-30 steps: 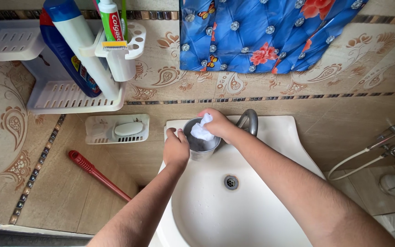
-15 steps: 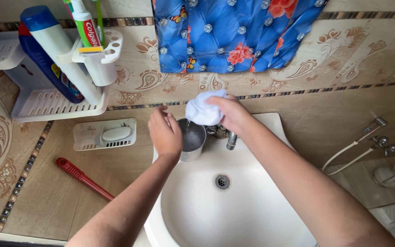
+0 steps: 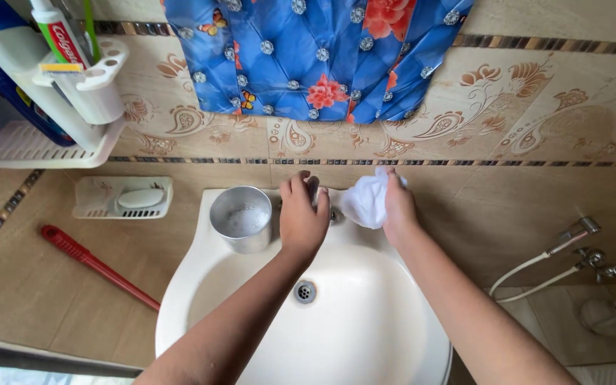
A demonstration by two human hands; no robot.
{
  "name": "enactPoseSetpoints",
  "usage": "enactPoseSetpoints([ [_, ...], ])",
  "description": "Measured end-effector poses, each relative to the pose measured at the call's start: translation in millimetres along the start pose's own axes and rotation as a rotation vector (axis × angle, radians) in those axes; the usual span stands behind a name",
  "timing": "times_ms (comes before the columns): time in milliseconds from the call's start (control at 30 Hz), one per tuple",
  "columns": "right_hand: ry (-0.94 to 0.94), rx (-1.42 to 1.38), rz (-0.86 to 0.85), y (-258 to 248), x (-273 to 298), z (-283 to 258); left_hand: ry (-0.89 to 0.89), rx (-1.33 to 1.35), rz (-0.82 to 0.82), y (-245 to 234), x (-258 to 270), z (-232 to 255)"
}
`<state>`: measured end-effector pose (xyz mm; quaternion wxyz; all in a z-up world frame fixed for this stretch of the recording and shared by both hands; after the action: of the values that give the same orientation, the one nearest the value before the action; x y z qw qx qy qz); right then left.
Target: The person scrubs a bathroom sink basin and surrounding counter using a white cloth and soapy water from a metal cup. They wipe the basin interior, rim, and faucet area repeatedly, then rinse the cloth and continue scrubbing the sink surfaces.
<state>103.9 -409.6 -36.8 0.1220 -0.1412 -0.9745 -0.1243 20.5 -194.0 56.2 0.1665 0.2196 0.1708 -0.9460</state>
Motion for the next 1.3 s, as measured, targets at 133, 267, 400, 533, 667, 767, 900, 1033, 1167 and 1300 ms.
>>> enactPoseSetpoints([
  [133,-0.09,0.38,0.076,-31,-44,67,-0.071,-0.23,0.05,12,3,-2],
  [267,-0.275,0.777,-0.084,-32,-67,141,-0.075,-0.39,0.033,19,6,-8],
  [400,-0.866,1.578,-0.288,-32,-1,162,-0.003,-0.477,0.044,19,10,-9],
  [533,-0.531,1.967,-0.319,-44,48,117,0.13,-0.548,0.111,21,13,-7],
  [667,-0.57,2.051,-0.152,-40,50,91,0.259,-0.585,0.152,22,12,-6],
  [767,-0.327,1.695,-0.243,-24,16,99,0.347,-0.601,0.147,20,16,-2],
  [900,-0.53,1.623,-0.345,-6,-7,125,0.331,-0.554,0.113,18,17,4],
  [1033,-0.833,1.458,-0.541,-30,1,148,0.438,-0.557,0.022,16,33,19],
  [1167,-0.552,1.279,-0.523,-86,4,129,0.604,-0.497,-0.192,16,62,27],
  [1300,-0.53,1.666,-0.223,-93,-3,112,0.504,-0.355,-0.458,27,86,6],
])
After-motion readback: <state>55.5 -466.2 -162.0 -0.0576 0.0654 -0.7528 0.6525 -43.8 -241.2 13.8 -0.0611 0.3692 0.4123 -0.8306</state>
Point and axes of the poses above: each hand's wrist, its own x-axis away from the middle knuckle, its own y-axis out of the palm, z = x × y, the point moved 4 cm from there along -x, towards the middle knuckle, and after that the axes turned 8 degrees about x, right-handed, at the moved point
